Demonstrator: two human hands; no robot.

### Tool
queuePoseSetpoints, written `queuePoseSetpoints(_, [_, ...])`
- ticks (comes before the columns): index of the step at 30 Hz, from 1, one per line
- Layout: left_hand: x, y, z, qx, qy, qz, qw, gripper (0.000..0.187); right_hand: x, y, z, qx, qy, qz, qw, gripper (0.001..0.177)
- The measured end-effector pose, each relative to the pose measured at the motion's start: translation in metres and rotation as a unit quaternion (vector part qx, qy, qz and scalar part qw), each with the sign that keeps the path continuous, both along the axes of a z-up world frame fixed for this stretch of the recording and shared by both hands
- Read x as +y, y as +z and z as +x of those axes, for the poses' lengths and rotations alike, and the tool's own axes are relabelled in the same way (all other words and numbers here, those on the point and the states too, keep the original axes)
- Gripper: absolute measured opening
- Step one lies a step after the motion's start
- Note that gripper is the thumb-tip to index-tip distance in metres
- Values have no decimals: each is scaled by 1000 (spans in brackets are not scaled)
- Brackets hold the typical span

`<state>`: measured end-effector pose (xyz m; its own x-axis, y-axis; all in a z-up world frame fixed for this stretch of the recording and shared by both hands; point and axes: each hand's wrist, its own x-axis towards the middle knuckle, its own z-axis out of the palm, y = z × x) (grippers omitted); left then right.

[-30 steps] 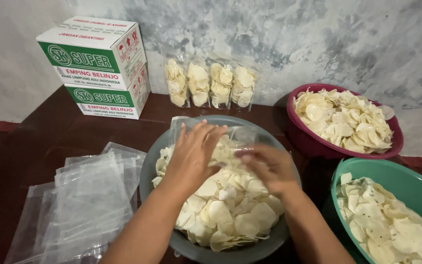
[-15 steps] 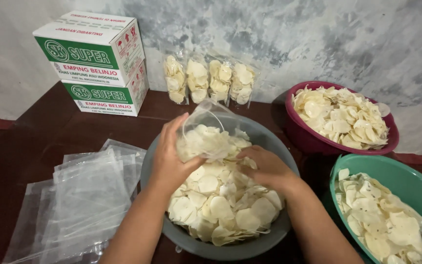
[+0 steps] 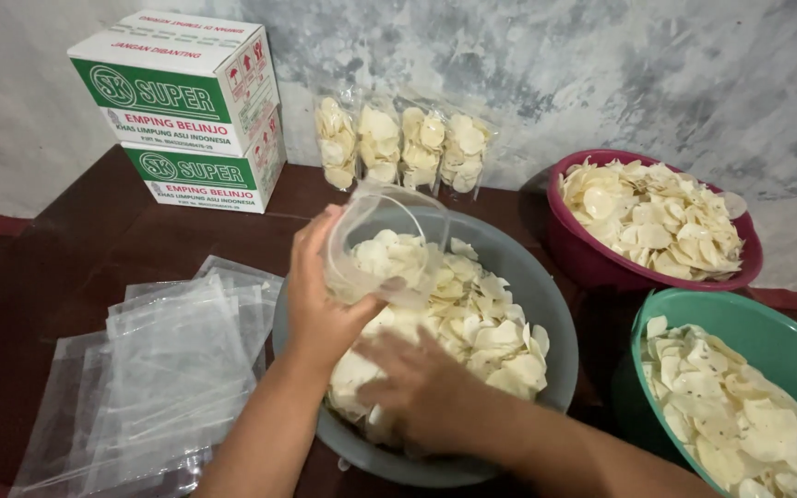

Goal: Filling small plastic bags with chips from a large bowl

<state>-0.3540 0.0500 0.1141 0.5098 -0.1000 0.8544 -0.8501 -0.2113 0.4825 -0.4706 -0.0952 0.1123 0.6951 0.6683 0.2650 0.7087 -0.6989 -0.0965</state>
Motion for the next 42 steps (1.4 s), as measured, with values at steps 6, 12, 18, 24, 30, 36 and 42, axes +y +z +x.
queuePoseSetpoints(6, [0, 4, -3, -70, -13, -113, 991, 95, -32, 33, 22, -136, 86, -49, 986, 26])
queuePoseSetpoints(12, [-3, -2, 2, -93, -32, -98, 990, 95, -64, 18, 62, 167, -237, -138, 947, 42])
queuePoseSetpoints(18, [-3, -9, 7, -62, -77, -39, 994, 103, -62, 53, 70, 109, -249, 41, 961, 50])
queuePoseSetpoints(24, [-5, -3, -2, -17, -66, 84, 994, 101, -120, 31, 76, 121, -394, 136, 901, 51])
queuePoseSetpoints(30, [-4, -6, 4, 41, -66, 116, 990, 101, -126, -1, 80, 188, -401, 57, 895, 43])
queuePoseSetpoints(36, [-8, -13, 9, 45, -50, 126, 990, 102, -123, 17, 82, 111, -331, 132, 927, 52])
queuePoseSetpoints(42, [-3, -11, 11, 90, -53, 132, 986, 101, -96, 21, 94, 112, -316, 62, 940, 52])
